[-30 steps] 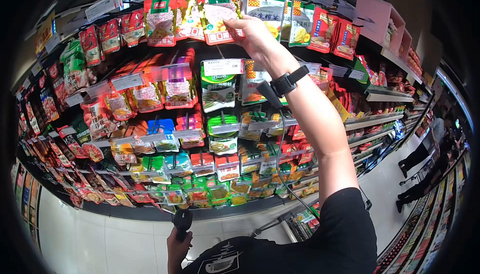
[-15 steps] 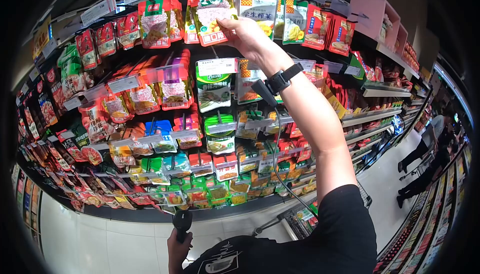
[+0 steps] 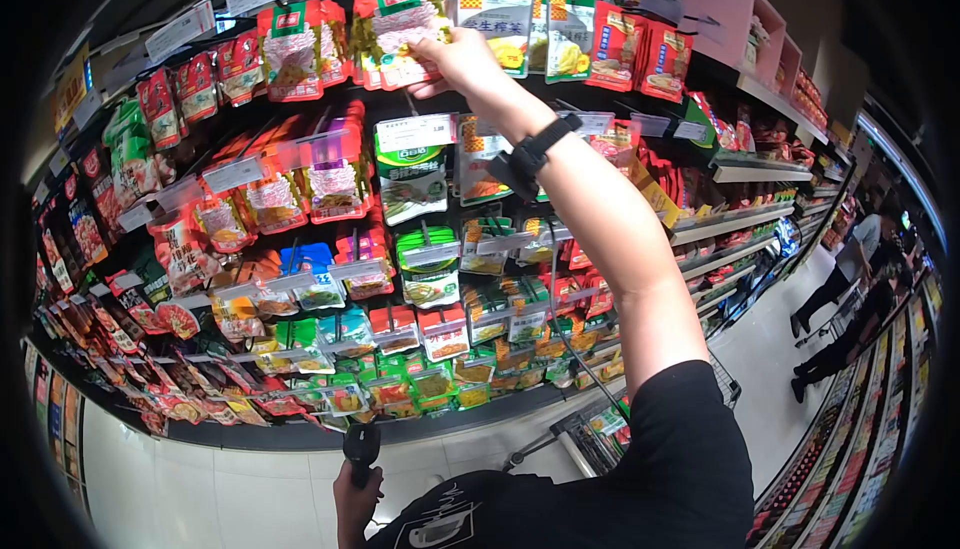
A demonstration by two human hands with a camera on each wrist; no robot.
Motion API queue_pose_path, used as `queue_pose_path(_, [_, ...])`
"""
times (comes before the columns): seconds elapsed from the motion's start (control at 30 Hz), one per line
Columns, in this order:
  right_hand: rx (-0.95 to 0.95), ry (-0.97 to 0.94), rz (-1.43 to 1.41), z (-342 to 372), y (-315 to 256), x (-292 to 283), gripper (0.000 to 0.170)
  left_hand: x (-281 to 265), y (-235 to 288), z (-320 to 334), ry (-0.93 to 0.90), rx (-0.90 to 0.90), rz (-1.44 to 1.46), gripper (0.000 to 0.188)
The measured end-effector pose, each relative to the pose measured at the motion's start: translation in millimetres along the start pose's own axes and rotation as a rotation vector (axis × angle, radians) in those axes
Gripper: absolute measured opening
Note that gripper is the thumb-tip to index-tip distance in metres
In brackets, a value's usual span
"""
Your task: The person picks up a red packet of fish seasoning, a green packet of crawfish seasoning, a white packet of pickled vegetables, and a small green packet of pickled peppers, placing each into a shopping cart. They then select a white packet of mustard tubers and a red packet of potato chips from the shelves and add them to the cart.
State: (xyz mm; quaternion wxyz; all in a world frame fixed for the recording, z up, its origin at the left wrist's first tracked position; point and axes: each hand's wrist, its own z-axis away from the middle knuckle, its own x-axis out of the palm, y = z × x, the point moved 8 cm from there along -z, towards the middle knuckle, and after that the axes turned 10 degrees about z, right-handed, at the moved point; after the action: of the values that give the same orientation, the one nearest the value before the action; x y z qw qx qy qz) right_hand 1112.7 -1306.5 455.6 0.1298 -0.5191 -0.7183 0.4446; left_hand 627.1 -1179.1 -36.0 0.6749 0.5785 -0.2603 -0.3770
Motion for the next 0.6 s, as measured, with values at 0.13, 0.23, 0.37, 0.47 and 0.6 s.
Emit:
queue_pose_path(0.13, [0.097, -0.002, -0.033, -12.6, 3.7, 8.8, 0.034, 6.9, -0.3, -5.2, -0.04, 0.007, -0.011, 0.028])
queue_pose_path(0.23, [0.089, -0.016, 0.003, -29.9, 22.5, 8.9, 0.041, 12.5, 5.5, -6.2, -0.064, 0.018, -0.051, 0.028])
queue_pose_path(0.37, [0.032, 0.056, 0.651, 5.8, -8.4, -13.4, 0.059, 10.0, 4.8, -6.0, -0.042, 0.01, -0.061, 0.028])
queue_pose_path(0.47, [-0.223, 0.47, 0.977, 51.8, -44.4, -49.6, 0.047, 3.0, -6.8, -3.8, -0.017, -0.008, -0.034, 0.028])
queue_pose_path(0.6, [-0.3, 0.719, 0.994, 66.8, -38.2, -97.0, 0.054, -0.9, -10.0, -2.2, -0.038, 0.001, -0.004, 0.027])
